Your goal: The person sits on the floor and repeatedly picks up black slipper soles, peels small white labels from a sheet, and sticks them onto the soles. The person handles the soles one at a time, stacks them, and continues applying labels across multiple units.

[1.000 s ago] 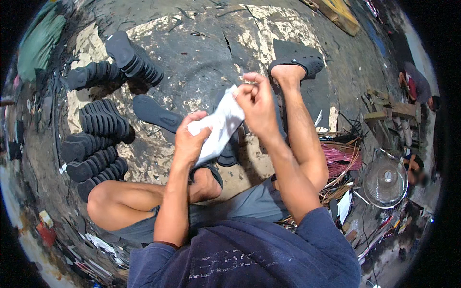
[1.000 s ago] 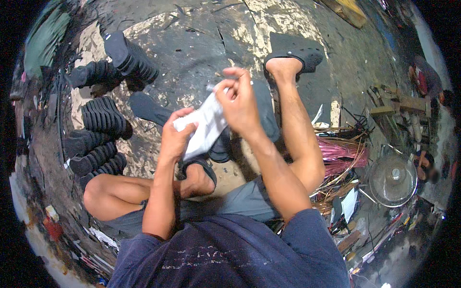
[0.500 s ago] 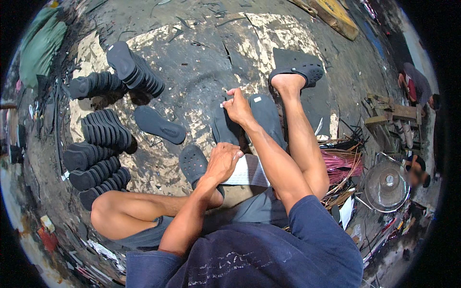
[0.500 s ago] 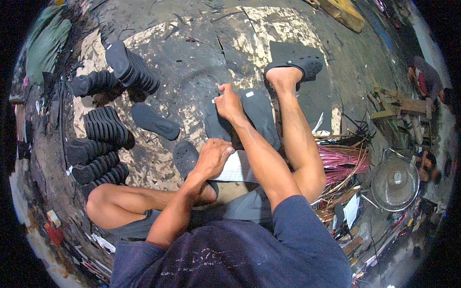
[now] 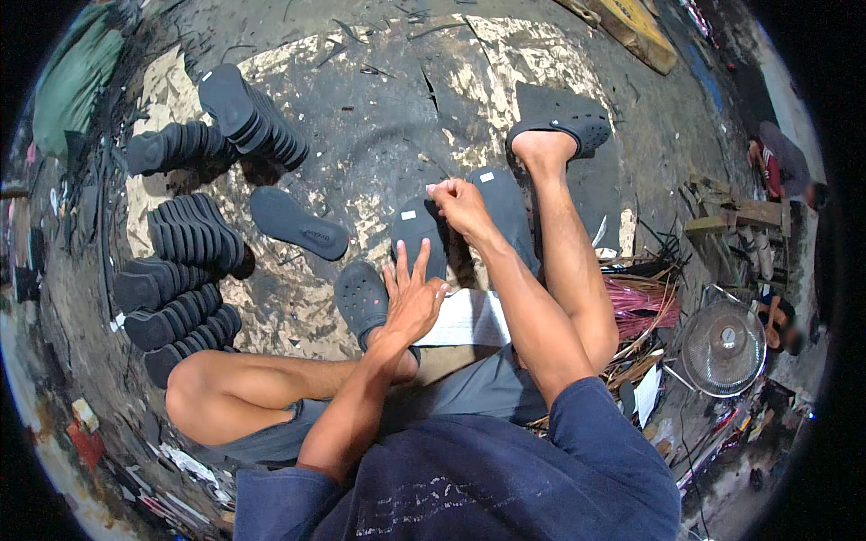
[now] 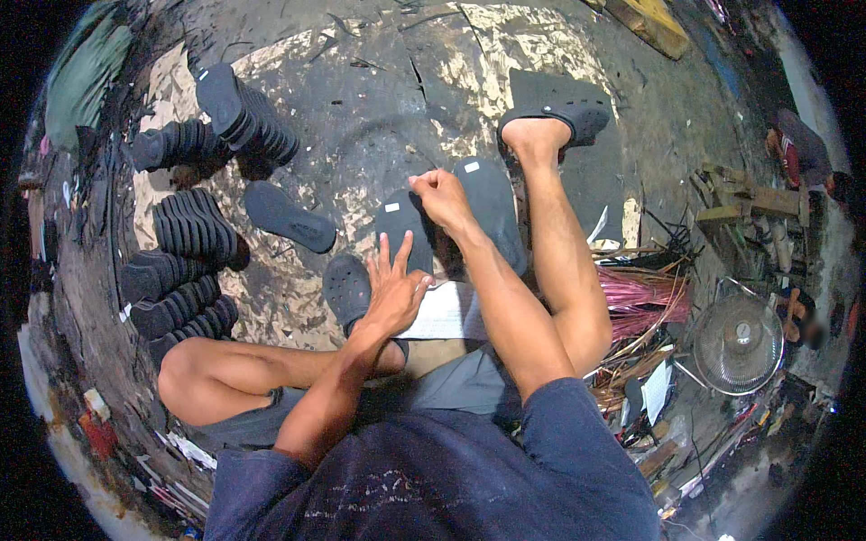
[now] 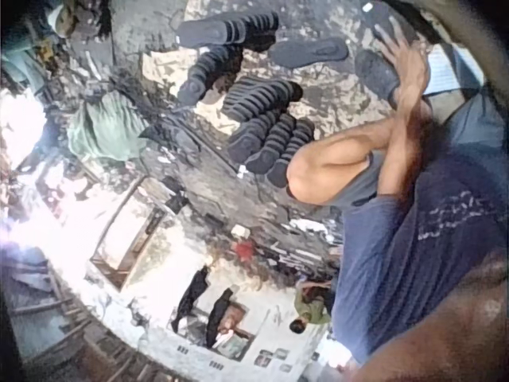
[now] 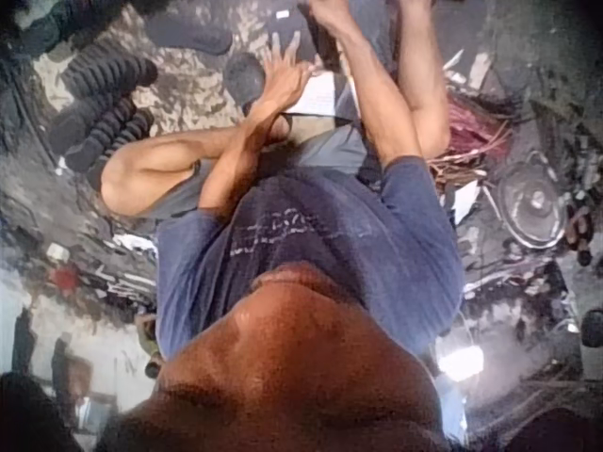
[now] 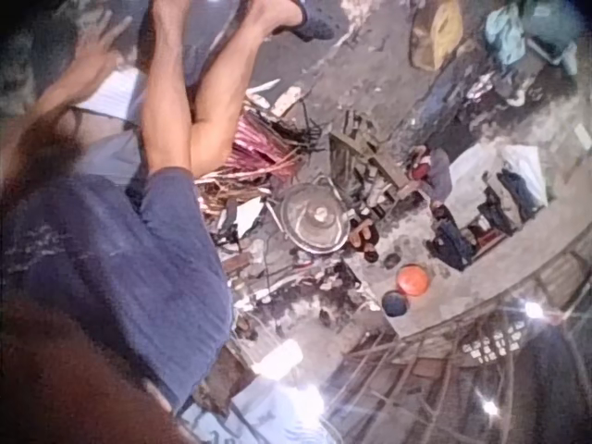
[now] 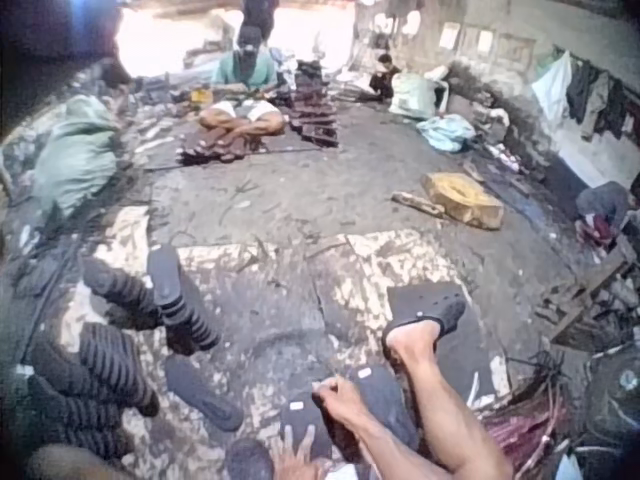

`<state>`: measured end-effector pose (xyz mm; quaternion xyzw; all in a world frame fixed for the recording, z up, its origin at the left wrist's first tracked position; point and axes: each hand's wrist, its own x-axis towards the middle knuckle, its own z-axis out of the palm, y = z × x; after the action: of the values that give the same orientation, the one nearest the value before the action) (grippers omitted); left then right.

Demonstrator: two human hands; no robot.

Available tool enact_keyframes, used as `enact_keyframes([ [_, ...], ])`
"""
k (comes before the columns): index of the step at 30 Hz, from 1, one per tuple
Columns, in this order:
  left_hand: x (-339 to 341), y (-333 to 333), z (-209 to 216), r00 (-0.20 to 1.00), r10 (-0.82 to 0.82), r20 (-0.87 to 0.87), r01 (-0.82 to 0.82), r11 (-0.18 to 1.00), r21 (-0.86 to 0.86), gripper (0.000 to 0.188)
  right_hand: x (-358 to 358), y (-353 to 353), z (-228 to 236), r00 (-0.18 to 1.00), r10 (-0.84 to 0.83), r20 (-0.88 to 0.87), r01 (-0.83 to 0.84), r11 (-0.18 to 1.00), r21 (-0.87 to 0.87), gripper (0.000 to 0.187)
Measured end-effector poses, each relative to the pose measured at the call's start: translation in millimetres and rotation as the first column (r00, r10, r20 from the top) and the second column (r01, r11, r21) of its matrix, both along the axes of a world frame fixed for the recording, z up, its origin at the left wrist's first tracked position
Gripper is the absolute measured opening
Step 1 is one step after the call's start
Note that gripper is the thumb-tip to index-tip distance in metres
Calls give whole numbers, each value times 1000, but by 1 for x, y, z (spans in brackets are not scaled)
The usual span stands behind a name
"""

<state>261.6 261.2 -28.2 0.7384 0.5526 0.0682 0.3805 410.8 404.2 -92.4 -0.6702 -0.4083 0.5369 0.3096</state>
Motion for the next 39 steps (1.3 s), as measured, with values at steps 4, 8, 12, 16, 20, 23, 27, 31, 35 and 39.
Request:
enact_keyframes([
  [4, -1, -19, -18, 994, 32, 102, -39, 997, 73, 28, -10, -2, 9, 989, 139, -59, -144, 983, -111, 30],
  [8, 2, -33, 8, 997, 10, 70, -7, 999, -44, 28, -4, 0, -1, 964, 259, 53, -250, 959, -133, 32],
  [12, 2, -40, 5, 998, 15, 57, -12, 999, -47, 30, -9, -1, -6, 936, 308, 169, -289, 948, -130, 35],
  [16, 1, -42, 2, 998, 33, 45, -31, 999, -43, 30, -21, -3, -2, 885, 348, 308, -343, 936, -71, 34],
  [20, 5, -39, 3, 999, 24, 38, -23, 1000, -13, 28, -21, -19, -18, 889, 83, 450, -203, 953, 225, 20],
  [23, 3, -33, -7, 997, 45, 62, -49, 997, 64, 26, -14, -18, -19, 957, 16, 291, -72, 980, 183, 23],
  [27, -9, -3, -16, 979, 37, 199, -56, 995, 87, 23, -12, -36, 18, 824, 273, 496, -354, 932, 76, 38],
  [31, -13, 4, 2, 929, 22, 369, -61, 994, 94, 17, -10, -44, 41, 941, 216, 261, -255, 959, 127, 41],
  [35, -47, 29, 46, 907, -10, 420, 95, 979, -183, 25, 37, -15, 50, 920, 243, 308, -334, 897, 290, 40],
  [39, -88, 57, 89, 923, 233, 308, -97, 912, -398, 32, 98, 13, 96, 849, 318, 422, -362, 932, 26, 66],
])
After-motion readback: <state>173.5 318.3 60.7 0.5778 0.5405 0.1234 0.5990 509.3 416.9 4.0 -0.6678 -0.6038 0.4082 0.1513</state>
